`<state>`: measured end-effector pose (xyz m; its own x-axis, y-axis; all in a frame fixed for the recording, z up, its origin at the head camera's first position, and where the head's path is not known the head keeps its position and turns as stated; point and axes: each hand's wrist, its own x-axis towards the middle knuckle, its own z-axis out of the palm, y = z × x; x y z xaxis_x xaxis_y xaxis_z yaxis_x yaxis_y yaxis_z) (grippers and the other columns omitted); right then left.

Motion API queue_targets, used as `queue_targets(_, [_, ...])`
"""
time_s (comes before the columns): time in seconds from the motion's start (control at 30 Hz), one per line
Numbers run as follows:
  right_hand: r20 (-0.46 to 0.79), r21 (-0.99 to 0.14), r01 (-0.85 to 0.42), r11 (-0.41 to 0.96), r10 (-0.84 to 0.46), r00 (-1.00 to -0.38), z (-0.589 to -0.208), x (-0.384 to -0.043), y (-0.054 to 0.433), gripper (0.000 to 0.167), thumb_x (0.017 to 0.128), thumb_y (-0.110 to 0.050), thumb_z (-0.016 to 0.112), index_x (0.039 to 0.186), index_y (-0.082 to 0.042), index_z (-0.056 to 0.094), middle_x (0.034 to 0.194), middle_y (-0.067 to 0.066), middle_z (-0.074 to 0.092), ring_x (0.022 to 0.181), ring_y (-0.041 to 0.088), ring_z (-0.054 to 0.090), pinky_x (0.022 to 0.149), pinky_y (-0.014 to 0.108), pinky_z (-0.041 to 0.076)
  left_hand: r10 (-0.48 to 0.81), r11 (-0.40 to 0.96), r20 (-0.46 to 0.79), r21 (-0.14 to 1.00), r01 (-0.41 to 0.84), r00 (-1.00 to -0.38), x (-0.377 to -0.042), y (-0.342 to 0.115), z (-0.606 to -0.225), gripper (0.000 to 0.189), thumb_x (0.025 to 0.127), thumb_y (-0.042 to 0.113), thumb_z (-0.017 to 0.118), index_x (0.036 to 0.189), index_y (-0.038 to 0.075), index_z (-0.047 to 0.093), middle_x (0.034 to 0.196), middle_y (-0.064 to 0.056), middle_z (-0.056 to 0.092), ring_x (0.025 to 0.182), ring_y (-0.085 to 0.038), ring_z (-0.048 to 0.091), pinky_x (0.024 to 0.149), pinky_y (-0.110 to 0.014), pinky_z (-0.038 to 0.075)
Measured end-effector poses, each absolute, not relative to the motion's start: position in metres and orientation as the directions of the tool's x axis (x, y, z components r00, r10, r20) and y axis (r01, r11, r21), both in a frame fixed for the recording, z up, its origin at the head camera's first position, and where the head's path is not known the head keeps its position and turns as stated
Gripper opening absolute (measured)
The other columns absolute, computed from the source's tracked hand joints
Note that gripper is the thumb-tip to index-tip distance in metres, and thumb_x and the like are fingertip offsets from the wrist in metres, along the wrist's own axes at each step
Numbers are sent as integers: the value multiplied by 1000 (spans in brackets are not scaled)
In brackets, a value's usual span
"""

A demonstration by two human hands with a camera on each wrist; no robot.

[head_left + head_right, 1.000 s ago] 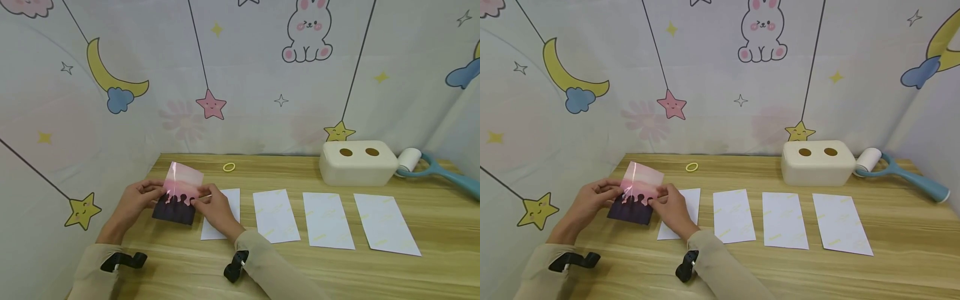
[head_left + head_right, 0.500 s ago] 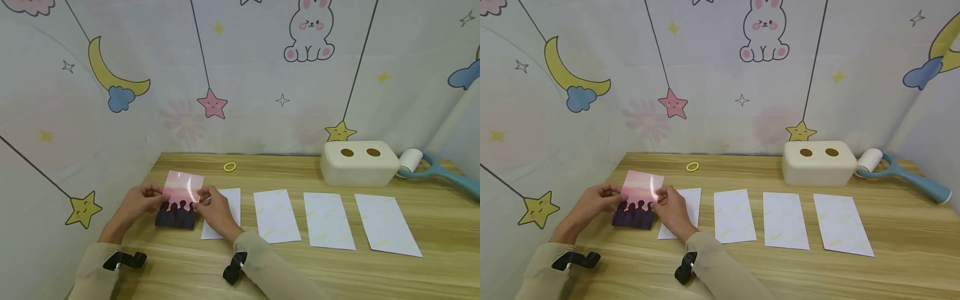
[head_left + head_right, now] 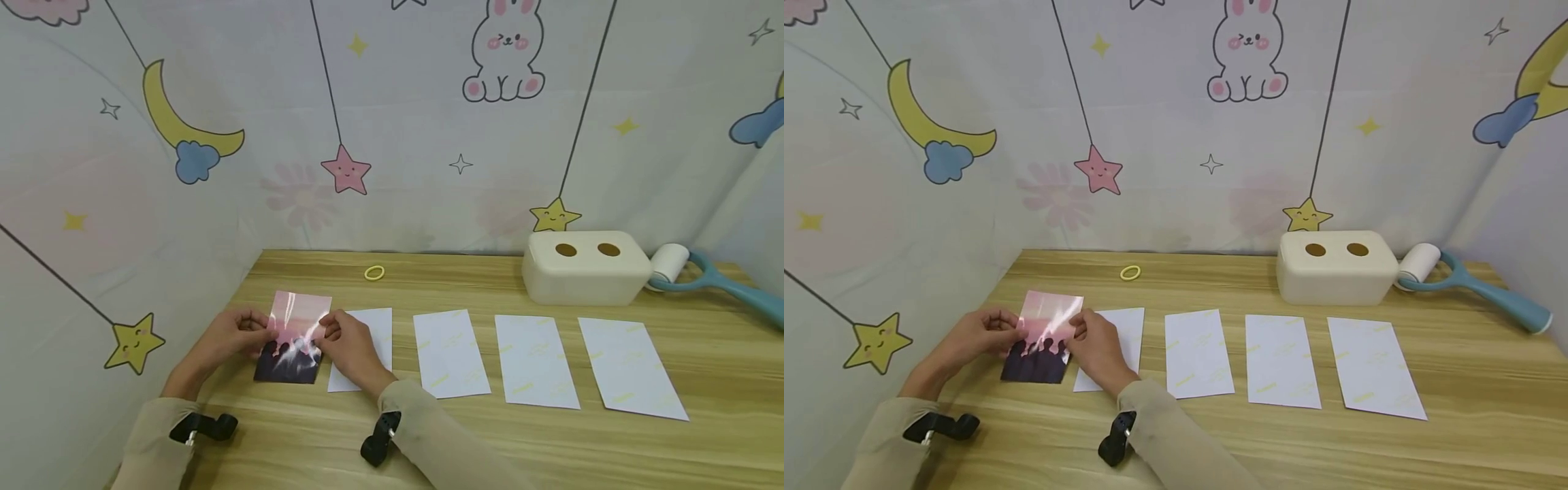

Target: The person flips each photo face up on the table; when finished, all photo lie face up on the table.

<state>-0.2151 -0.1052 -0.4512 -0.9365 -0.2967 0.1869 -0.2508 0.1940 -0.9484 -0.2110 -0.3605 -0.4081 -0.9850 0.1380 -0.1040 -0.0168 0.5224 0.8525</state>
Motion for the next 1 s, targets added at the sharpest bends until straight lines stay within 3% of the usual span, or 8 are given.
queue_targets(0.3, [247, -895, -346, 283, -331, -911, -455, -218, -110, 28, 86, 7, 81, 112, 5, 71, 94, 7, 67, 83, 10, 65, 76, 19, 53, 106, 509, -103, 860, -35, -989, -212, -365, -417, 45, 93, 3, 81, 125, -15, 55, 99, -16, 72, 77, -19, 71, 62, -37, 63])
queue_targets(0.57, [254, -838, -387, 385, -353, -901, -452, -217, -112, 29, 86, 1, 83, 113, 4, 72, 89, 1, 59, 81, 5, 55, 76, 18, 49, 109, 606, -101, 796, -14, -989, -210, -364, -417, 35, 93, 9, 83, 117, -11, 69, 98, -15, 72, 79, -20, 70, 64, -35, 62])
queue_targets(1.0, [259, -779, -411, 473, -355, -898, -449, -212, -115, 33, 86, -4, 84, 116, 5, 73, 91, 2, 50, 77, 9, 51, 71, 20, 47, 128, 667, -76, 744, 29, -989, -210, -359, -416, 34, 87, 6, 88, 111, -10, 69, 95, -13, 72, 72, -19, 67, 60, -33, 60])
